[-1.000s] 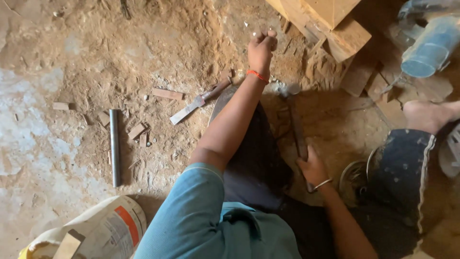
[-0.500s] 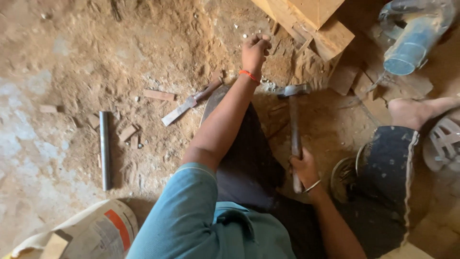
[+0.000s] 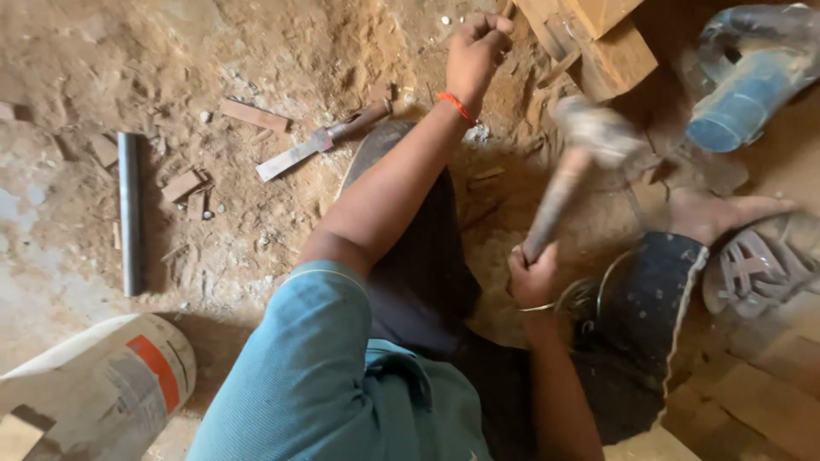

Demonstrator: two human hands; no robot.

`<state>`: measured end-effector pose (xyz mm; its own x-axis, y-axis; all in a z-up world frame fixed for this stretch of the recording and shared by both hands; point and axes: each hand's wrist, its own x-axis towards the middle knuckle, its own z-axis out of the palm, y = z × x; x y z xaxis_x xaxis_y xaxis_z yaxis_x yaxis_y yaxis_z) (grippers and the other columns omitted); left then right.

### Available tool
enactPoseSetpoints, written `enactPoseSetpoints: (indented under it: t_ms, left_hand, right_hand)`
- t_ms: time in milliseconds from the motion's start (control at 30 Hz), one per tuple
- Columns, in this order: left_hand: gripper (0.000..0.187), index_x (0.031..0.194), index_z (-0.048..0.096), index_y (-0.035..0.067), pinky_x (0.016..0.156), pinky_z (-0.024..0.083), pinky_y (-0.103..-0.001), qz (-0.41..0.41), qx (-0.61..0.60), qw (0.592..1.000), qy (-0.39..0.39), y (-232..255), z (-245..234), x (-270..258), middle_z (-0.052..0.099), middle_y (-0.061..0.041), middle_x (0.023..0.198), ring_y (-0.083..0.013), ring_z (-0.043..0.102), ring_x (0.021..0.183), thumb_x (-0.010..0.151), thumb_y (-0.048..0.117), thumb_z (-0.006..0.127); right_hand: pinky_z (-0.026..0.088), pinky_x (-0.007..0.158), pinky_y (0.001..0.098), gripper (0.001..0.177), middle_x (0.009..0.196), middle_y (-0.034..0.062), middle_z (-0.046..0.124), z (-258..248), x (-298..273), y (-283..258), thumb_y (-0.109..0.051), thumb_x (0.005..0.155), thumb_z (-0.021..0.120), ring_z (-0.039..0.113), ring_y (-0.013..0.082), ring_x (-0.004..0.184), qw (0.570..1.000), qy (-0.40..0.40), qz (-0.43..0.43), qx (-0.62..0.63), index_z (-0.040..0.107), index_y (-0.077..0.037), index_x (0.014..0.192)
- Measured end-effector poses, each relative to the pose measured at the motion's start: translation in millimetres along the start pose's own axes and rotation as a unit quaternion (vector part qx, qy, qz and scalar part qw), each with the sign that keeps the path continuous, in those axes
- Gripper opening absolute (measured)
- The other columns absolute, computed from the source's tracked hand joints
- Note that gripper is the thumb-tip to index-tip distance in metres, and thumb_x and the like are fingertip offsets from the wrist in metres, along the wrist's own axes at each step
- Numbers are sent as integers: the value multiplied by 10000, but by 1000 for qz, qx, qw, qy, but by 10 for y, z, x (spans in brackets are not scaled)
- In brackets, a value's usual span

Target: Constructing a wooden frame using a hammer, saw, and tape measure.

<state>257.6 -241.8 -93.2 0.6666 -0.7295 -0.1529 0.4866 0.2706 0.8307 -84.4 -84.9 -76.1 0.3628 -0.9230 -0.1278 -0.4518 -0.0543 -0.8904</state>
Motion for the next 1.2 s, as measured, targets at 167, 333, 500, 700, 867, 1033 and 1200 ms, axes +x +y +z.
enactPoseSetpoints:
  t_ms: [167, 333, 500, 700, 867, 1033, 1200]
  left_hand:
    - [81, 958, 715, 37, 597, 446, -266, -5, 4, 1000, -3, -77, -71, 9, 666, -13, 751, -89, 540, 649, 931, 74, 648]
    - [84, 945, 712, 30, 590, 454, -264, -1, 14, 1000, -5, -101, -86, 38, 669, -17, 741, -87, 546, 639, 925, 67, 639]
    - [81, 927, 707, 36, 581, 456, -255, -2, 7, 1000, 7, -71, -39, 81, 658, -12, 740, -83, 549, 635, 925, 59, 630]
    - [88, 913, 692, 45, 579, 420, -242, 58, -41, 996, 49, -47, -85, 102, 655, -12, 763, -70, 514, 643, 945, 36, 611]
    - [112, 904, 701, 54, 569, 436, -241, 64, -32, 995, 64, -113, -109, 118, 677, -27, 771, -67, 526, 637, 935, 20, 598]
    - [105, 887, 701, 45, 530, 456, -249, 35, 26, 994, 96, 28, -85, 67, 698, -49, 746, -74, 544, 596, 919, 16, 605]
    - [90, 921, 681, 39, 512, 405, -238, 60, -55, 993, 88, -2, -197, 109, 639, -29, 730, -68, 506, 583, 935, 15, 596]
  right_hand:
    - [472, 639, 383, 362, 839, 101, 576, -25, 60, 236, -100, 884, 685, 544, 181, 708, 975, -104, 19, -195, 531, 38, 1181]
    - [475, 572, 349, 203, 732, 51, 588, -13, -18, 154, -106, 870, 663, 553, 160, 623, 979, -122, 112, -116, 614, -7, 1041]
    - [449, 553, 315, 160, 738, 29, 585, -83, -178, -76, -81, 884, 671, 534, 127, 622, 985, -111, 116, -63, 616, -20, 1021]
    - [462, 599, 302, 235, 776, 35, 585, -110, -264, -356, -113, 913, 739, 531, 107, 666, 997, -20, 46, -64, 541, -1, 971]
    - [516, 703, 327, 267, 867, 55, 621, -30, -219, -143, -157, 941, 715, 579, 124, 764, 998, 7, -4, -59, 542, -5, 1076]
    - [503, 709, 427, 342, 889, 167, 675, 27, -163, 163, -209, 881, 718, 648, 283, 775, 951, -119, 51, -280, 603, -30, 1148]
    - [510, 685, 382, 272, 815, 133, 678, 16, -217, 190, -180, 858, 707, 639, 233, 726, 974, -138, 53, -171, 663, -34, 1082]
